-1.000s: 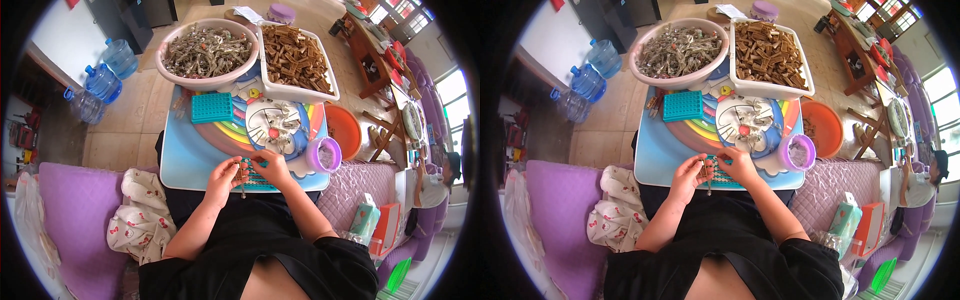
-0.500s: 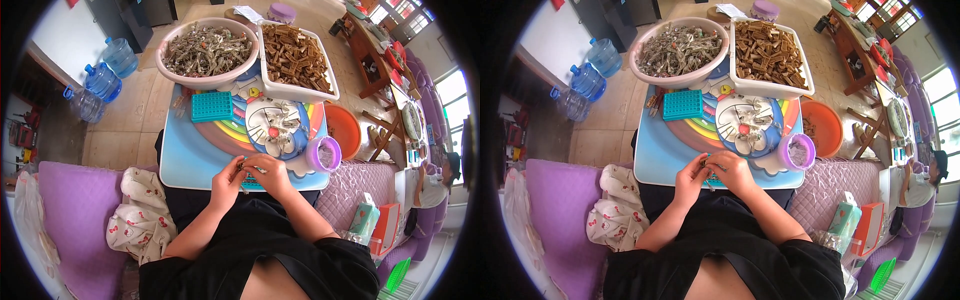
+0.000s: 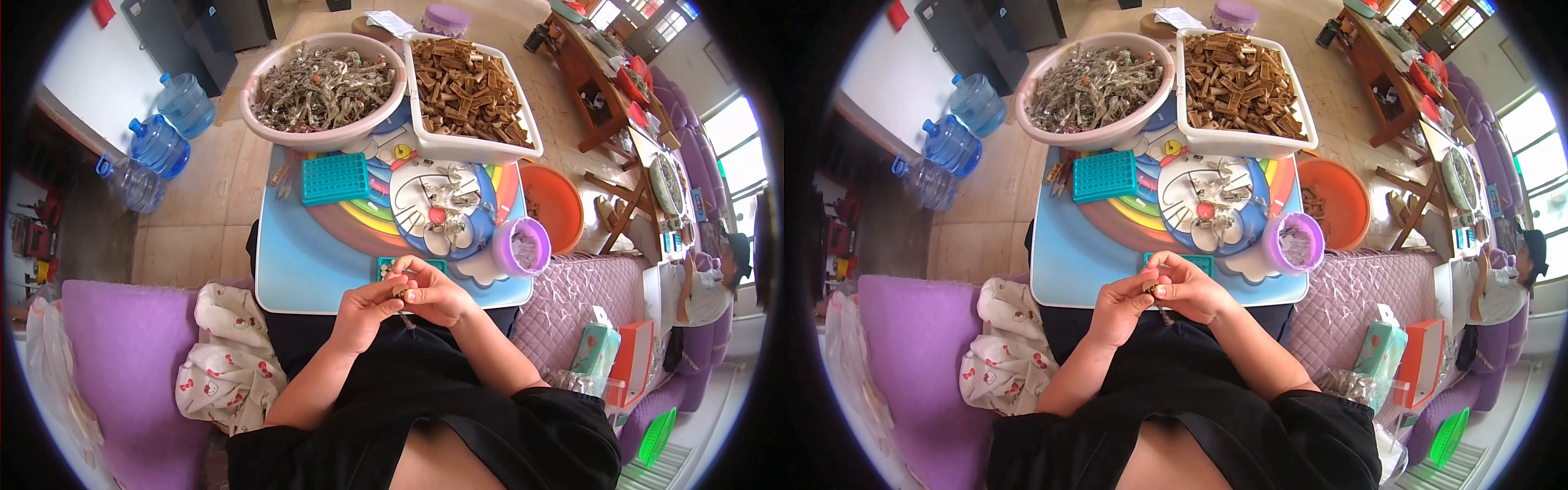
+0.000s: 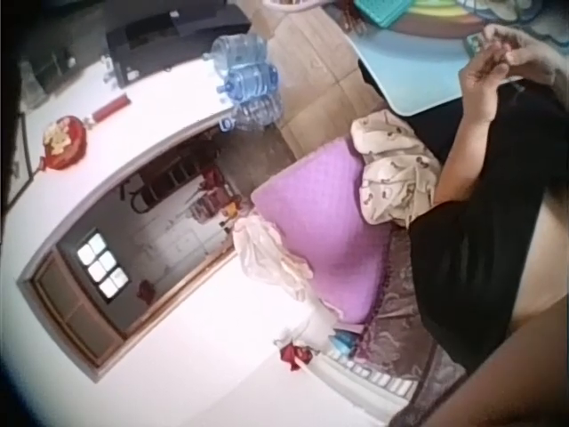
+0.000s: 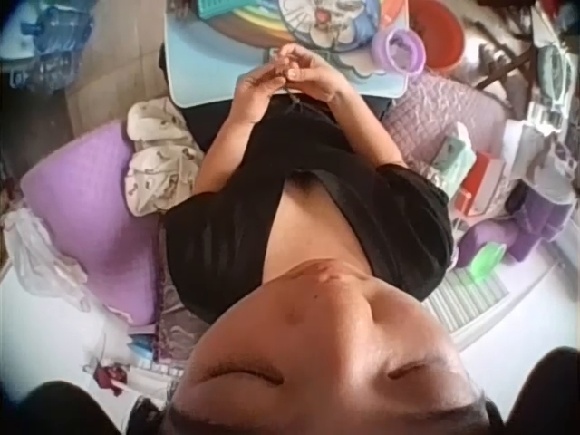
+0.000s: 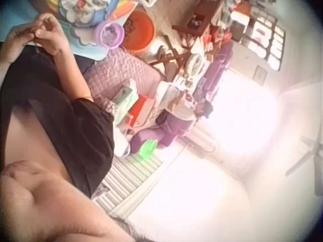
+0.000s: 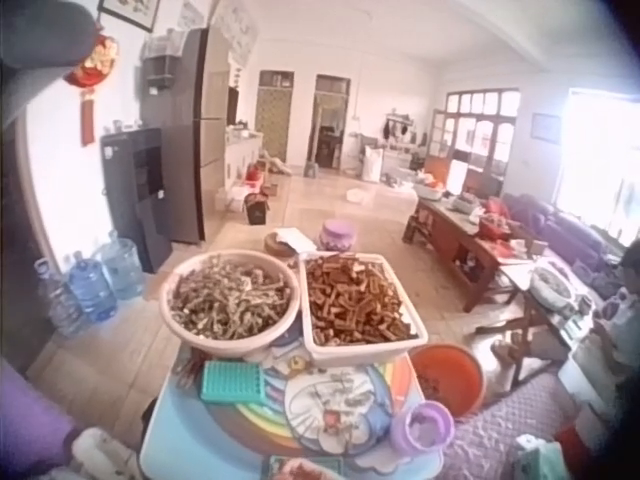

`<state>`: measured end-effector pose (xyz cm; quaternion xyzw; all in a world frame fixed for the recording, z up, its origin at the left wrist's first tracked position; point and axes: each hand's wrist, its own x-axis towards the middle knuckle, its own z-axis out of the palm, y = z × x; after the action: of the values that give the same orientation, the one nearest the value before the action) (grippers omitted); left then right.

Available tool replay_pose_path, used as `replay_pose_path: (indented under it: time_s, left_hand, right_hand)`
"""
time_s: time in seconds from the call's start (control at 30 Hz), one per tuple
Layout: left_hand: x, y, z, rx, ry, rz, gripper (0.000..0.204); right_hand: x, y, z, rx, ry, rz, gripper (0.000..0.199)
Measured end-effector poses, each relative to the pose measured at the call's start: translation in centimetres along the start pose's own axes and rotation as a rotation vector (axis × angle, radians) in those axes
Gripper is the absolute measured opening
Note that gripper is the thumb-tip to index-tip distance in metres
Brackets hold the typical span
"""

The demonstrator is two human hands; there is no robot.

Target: The person assembles small devices by taking fuses from a container, inserting them into cylindrical tubes, and pressing plugs from a grid tray into the tubes by hand.

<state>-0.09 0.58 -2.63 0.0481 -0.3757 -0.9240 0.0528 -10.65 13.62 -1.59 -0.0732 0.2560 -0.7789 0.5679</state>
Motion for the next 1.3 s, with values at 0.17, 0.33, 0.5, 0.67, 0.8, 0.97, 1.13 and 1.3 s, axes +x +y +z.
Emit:
replay_pose_path:
  time_s: [0.17,0.33,0.5,0.67,0.8,0.97,1.13,1.3]
  left_hand:
    - [0.0,-0.9,-0.5,-0.129,-0.007,-0.022,0.034]
    - [0.4,-1.0,-0.9,-0.262,0.038,-0.102,0.033]
    - [0.6,-1.1,-1.2,-0.261,0.036,-0.101,0.031]
    - [0.6,-1.1,-1.5,-0.361,0.089,-0.105,0.028]
    - [1.0,-0.9,-1.7,-0.467,0.108,-0.059,0.028]
    - [1.3,-1.0,-1.7,-0.556,0.171,-0.039,0.025]
    - [1.3,-1.8,-2.6,-0.633,0.175,-0.037,0.025]
    - [1.1,-0.3,-3.4,-0.563,0.168,-0.003,0.027]
  right_hand:
    - [-0.1,0.1,-0.2,-0.005,-0.015,0.027,0.028]
    - [0.2,-0.4,-0.1,-0.032,0.002,0.028,0.026]
    - [0.3,-0.6,-0.3,-0.137,0.064,0.043,0.026]
    - [0.4,-0.4,-0.5,-0.322,0.099,-0.014,0.029]
    - [0.2,0.3,0.1,-0.446,0.191,-0.057,0.029]
    - [0.3,0.9,0.0,-0.482,0.21,-0.131,0.025]
    - [0.9,-0.8,-0.5,-0.618,0.075,0.138,0.029]
    - [6.3,-11.7,-1.1,-1.368,-0.029,0.102,0.029]
